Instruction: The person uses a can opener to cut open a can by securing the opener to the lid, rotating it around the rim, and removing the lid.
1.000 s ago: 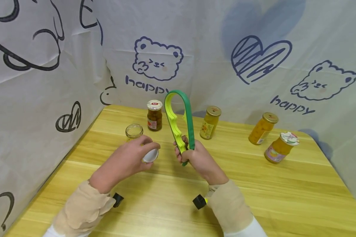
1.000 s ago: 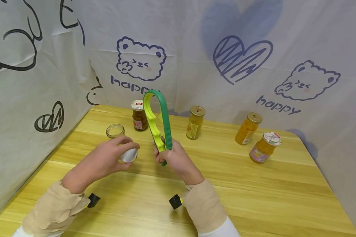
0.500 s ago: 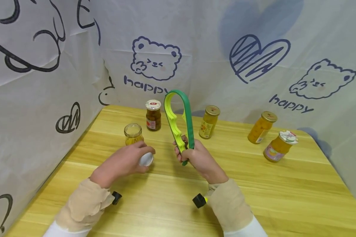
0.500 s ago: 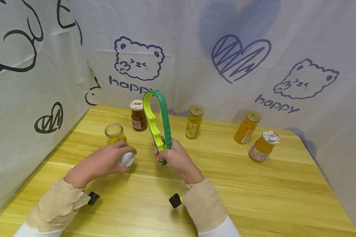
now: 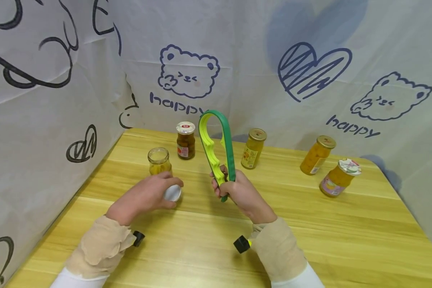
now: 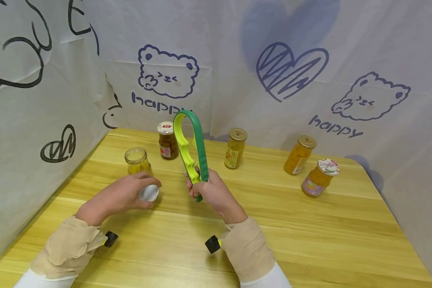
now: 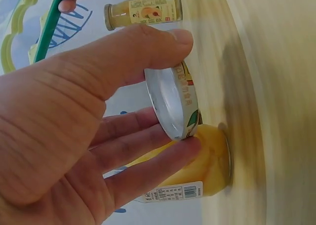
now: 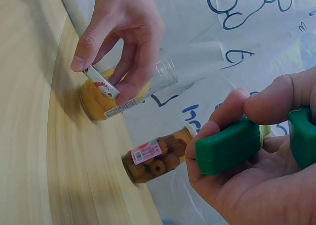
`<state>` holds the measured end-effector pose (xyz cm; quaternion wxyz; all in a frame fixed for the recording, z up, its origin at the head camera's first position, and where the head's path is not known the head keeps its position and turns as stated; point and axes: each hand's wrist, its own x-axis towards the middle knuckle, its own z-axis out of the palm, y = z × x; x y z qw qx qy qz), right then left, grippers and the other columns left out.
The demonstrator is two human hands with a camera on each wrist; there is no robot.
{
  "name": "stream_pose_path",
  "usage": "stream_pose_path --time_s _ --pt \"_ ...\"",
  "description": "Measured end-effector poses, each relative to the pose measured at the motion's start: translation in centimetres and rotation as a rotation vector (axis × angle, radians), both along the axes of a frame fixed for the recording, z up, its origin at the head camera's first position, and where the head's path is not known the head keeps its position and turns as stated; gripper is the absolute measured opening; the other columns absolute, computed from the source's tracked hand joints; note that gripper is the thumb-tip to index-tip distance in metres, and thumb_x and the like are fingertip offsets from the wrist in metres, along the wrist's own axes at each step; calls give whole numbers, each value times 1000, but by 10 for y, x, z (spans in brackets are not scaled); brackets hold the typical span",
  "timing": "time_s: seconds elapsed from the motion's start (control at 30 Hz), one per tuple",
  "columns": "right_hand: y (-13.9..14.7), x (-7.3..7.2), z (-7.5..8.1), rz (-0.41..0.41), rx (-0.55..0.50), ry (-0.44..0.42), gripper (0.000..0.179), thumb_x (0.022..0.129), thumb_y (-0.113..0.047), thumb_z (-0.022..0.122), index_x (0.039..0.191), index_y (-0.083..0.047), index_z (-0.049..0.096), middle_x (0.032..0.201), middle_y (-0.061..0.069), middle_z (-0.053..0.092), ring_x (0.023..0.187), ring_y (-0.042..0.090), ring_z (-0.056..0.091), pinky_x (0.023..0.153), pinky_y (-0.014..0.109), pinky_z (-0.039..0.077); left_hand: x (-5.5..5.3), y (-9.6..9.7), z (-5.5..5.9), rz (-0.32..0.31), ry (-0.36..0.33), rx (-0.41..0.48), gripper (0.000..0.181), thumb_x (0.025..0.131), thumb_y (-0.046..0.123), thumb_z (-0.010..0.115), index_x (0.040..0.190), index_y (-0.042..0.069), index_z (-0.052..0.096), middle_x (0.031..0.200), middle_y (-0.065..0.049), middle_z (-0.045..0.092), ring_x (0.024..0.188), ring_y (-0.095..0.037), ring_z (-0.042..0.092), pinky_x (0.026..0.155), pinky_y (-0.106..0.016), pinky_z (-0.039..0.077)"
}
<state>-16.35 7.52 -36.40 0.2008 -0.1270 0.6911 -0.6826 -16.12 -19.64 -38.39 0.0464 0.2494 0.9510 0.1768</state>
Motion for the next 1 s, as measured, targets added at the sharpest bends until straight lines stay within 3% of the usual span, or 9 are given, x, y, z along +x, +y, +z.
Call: stream_pose_path --time_s 0.27,0.4,0.53,0.77,1.0 --pt "0 2 0 -5 -1 1 48 78 10 46 125 5 52 91 4 55 78 19 53 75 34 46 -3 -3 -5 -24 -54 -78 47 78 21 88 122 15 72 121 -14 67 97 -26 66 85 -46 59" --pt "-1 2 0 -9 -1 2 47 78 10 46 125 4 52 92 4 56 78 19 54 75 34 46 -1 -3 -5 7 -119 -129 44 76 21 90 116 16 73 118 -12 69 99 -26 65 87 -47 58" --pt "-1 3 1 -11 1 4 46 79 10 46 125 5 52 92 4 56 79 19 54 75 34 46 3 -1 -3 25 -154 -135 37 75 16 89 108 17 72 110 -10 70 92 -24 64 80 -43 57" --pt "0 2 1 -10 3 4 46 79 9 46 125 4 53 92 4 55 79 20 53 75 34 45 5 -1 0 9 -133 -151 31 73 6 87 98 15 71 97 -5 70 83 -21 63 73 -37 55" --pt "1 2 1 -12 10 -1 45 80 9 46 125 4 52 91 4 55 79 21 53 75 34 45 4 -2 -1 32 -108 -157 26 72 3 84 91 15 70 87 -3 67 79 -19 60 69 -35 52"
